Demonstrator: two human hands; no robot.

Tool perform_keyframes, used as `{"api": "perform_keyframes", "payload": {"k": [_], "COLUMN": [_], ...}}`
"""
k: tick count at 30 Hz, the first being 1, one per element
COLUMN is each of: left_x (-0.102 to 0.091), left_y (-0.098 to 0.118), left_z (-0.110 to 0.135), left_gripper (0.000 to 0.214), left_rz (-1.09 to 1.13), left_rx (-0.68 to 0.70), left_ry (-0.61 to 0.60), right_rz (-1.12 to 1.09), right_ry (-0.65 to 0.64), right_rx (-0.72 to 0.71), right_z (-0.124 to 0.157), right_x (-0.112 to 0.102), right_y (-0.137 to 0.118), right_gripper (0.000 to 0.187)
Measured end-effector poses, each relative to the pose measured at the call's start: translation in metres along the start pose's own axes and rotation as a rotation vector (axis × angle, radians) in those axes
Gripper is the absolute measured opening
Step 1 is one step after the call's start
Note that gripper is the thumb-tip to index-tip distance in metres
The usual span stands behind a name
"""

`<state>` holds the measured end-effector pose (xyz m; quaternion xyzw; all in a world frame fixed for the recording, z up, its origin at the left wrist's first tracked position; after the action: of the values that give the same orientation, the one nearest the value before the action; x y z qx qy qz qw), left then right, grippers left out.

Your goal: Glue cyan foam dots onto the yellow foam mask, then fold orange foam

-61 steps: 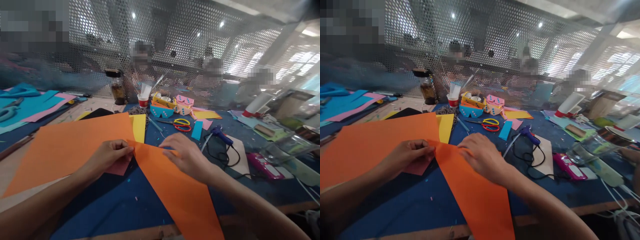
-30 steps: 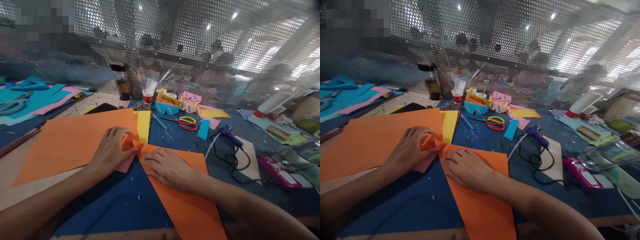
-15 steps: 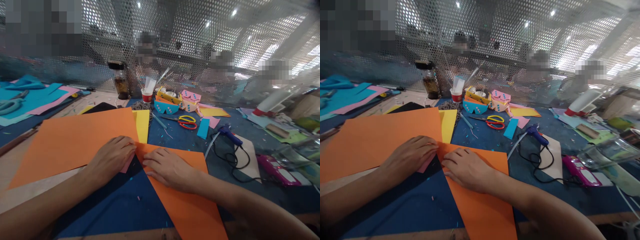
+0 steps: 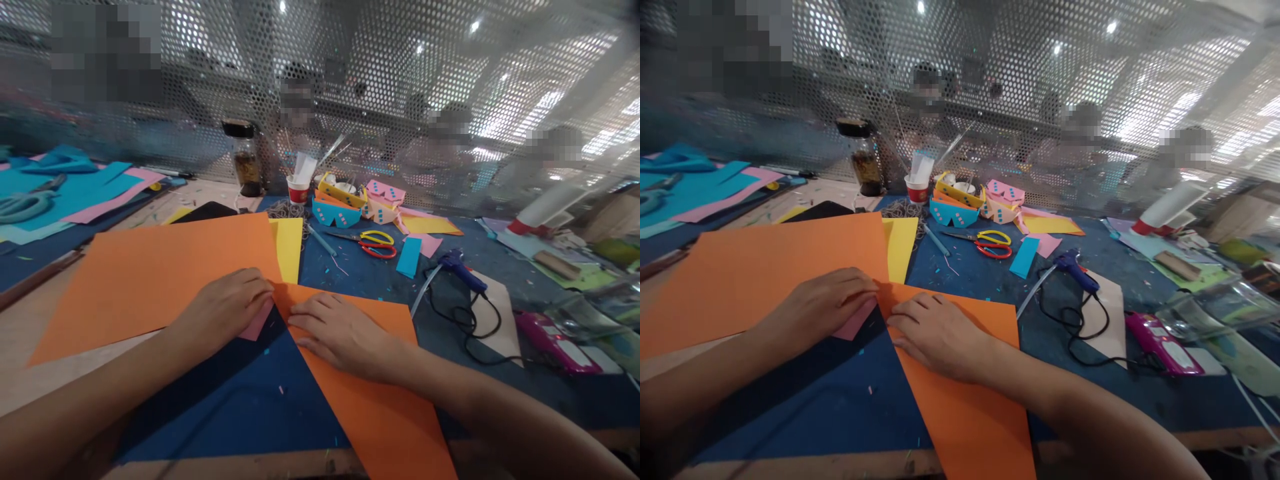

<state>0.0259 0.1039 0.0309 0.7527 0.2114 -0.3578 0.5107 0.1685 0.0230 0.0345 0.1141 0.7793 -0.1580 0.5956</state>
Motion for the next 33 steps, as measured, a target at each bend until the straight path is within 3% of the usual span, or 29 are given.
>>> {"api": "perform_keyframes", "payload": {"k": [3, 14, 21, 33], "left_x": [0.004, 0.01, 0.01, 0.008], "left_y": [0.006, -0.007, -0.001, -0.002], "left_z": [-0.005, -0.014, -0.013, -0.014], "left_gripper": [0.028, 0.019, 0.018, 0.013], "left_rz": [-0.2, -0.247, -0.337, -0.296], "left_rx": [0.031, 0.094, 0.134, 0.119], "left_ry": [-0.016, -0.019, -0.004, -0.029], "right_rz": [0.009, 0.07, 0.072, 0.09], "right_ry": [-0.008, -0.125, -0.125, -0.047], "right_rx": [-0.009, 0.115, 0.138, 0.076], "right_z": [-0.005, -0.045, -0.045, -0.031], "right_x": [-0.001, 0.004, 0.005, -0.001], "right_y": [0.0, 0.024, 0.029, 0.016], "right_gripper": [0.034, 0.033, 0.034, 0.033]}}
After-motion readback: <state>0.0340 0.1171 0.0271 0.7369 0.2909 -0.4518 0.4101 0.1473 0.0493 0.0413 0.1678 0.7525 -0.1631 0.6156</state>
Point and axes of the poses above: each hand's wrist, its own z-axis away from the middle knuckle, its own x-axis out of the palm, y = z × x, the point moved 10 cm from there along -z, towards the middle knuckle, and after that the axes turned 9 degrees about -x, right-handed, at the moved point
